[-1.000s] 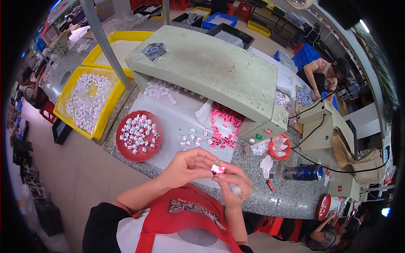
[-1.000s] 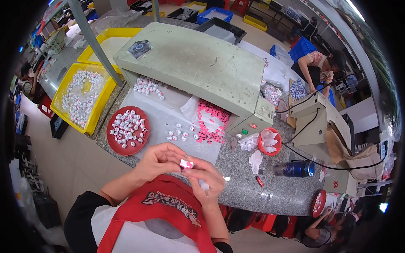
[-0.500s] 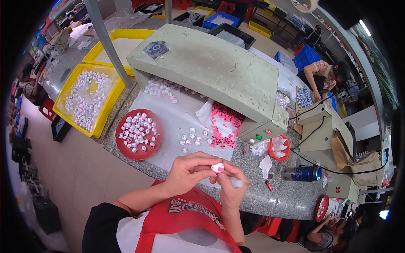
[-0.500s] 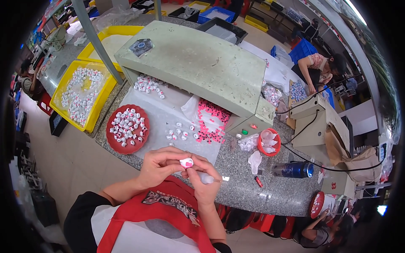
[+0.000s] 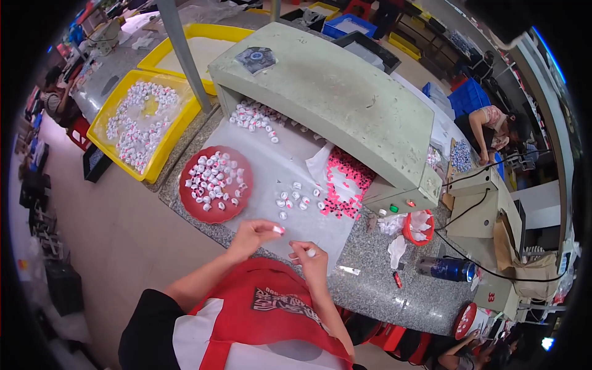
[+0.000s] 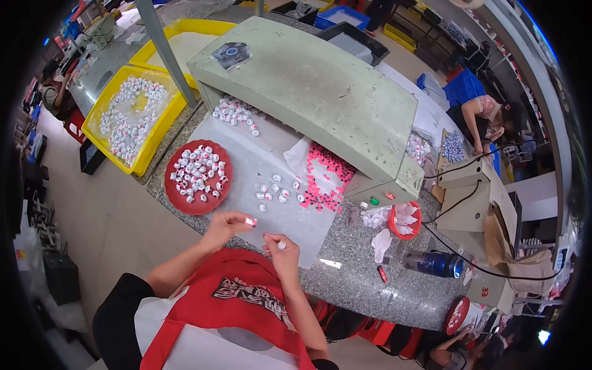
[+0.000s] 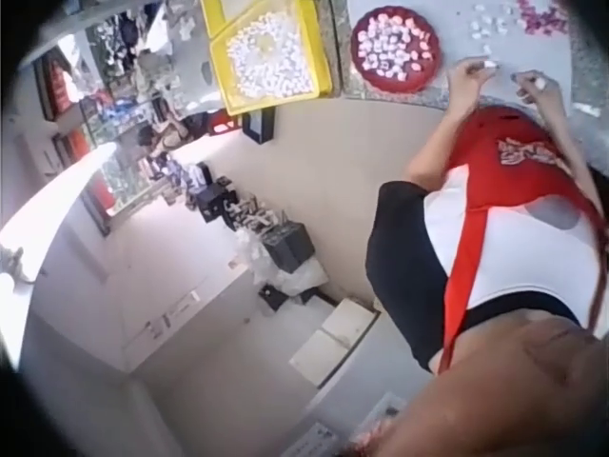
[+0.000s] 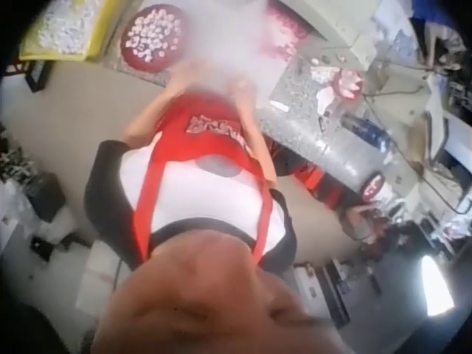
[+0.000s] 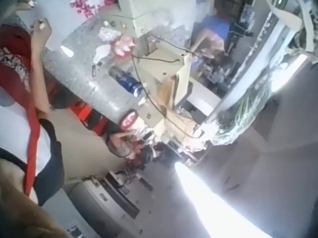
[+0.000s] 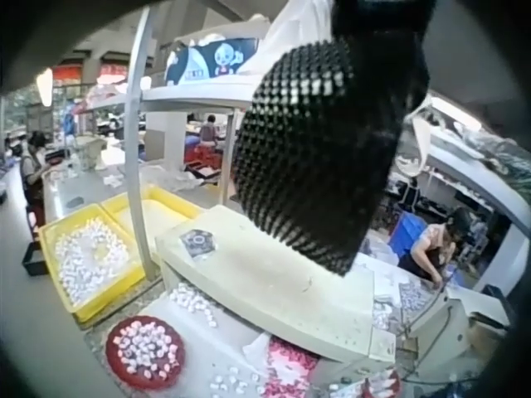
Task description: The recorder is at a workbench manually assembling small white circular bases with pink decorative pieces.
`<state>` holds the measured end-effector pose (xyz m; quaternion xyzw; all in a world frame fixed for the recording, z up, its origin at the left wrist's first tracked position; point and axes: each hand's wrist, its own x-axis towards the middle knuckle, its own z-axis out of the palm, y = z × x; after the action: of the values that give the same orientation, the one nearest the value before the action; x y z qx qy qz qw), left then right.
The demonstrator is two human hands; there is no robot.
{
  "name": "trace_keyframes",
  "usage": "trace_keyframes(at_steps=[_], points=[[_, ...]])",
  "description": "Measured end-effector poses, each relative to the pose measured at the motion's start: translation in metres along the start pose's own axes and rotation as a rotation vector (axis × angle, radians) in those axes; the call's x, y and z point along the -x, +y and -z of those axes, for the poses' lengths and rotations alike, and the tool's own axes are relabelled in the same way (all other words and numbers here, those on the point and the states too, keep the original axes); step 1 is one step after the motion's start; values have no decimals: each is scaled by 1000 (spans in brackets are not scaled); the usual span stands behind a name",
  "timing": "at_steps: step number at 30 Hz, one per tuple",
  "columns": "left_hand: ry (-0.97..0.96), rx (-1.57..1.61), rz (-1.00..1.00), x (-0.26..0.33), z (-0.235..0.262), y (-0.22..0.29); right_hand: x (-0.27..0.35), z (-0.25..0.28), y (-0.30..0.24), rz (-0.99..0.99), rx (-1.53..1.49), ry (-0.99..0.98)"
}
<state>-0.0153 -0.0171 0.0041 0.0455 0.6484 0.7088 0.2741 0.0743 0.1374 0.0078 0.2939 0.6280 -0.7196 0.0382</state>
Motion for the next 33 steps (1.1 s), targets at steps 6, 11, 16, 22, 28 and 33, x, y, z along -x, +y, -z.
trace_keyframes(at_steps=[6, 11, 16, 22, 28, 33], points=[[594, -1013, -466, -74, 51, -9, -13, 14, -17, -3, -69, 112], [247, -1193, -219, -129, -4, -81, -7, 4, -21, 8, -28, 29], [88, -1177, -109, -141, -4, -79, 3, 20, -15, 71, -100, 152], [-139, 321, -1, -88, -36, 47, 5, 49, -37, 431, 9, 179], [-290, 153, -386, 1, -85, 141, 79, 47, -154, 533, -297, 322], [-182, 149, -390, 15, -98, 140, 96, 45, -138, 1074, 204, 583]])
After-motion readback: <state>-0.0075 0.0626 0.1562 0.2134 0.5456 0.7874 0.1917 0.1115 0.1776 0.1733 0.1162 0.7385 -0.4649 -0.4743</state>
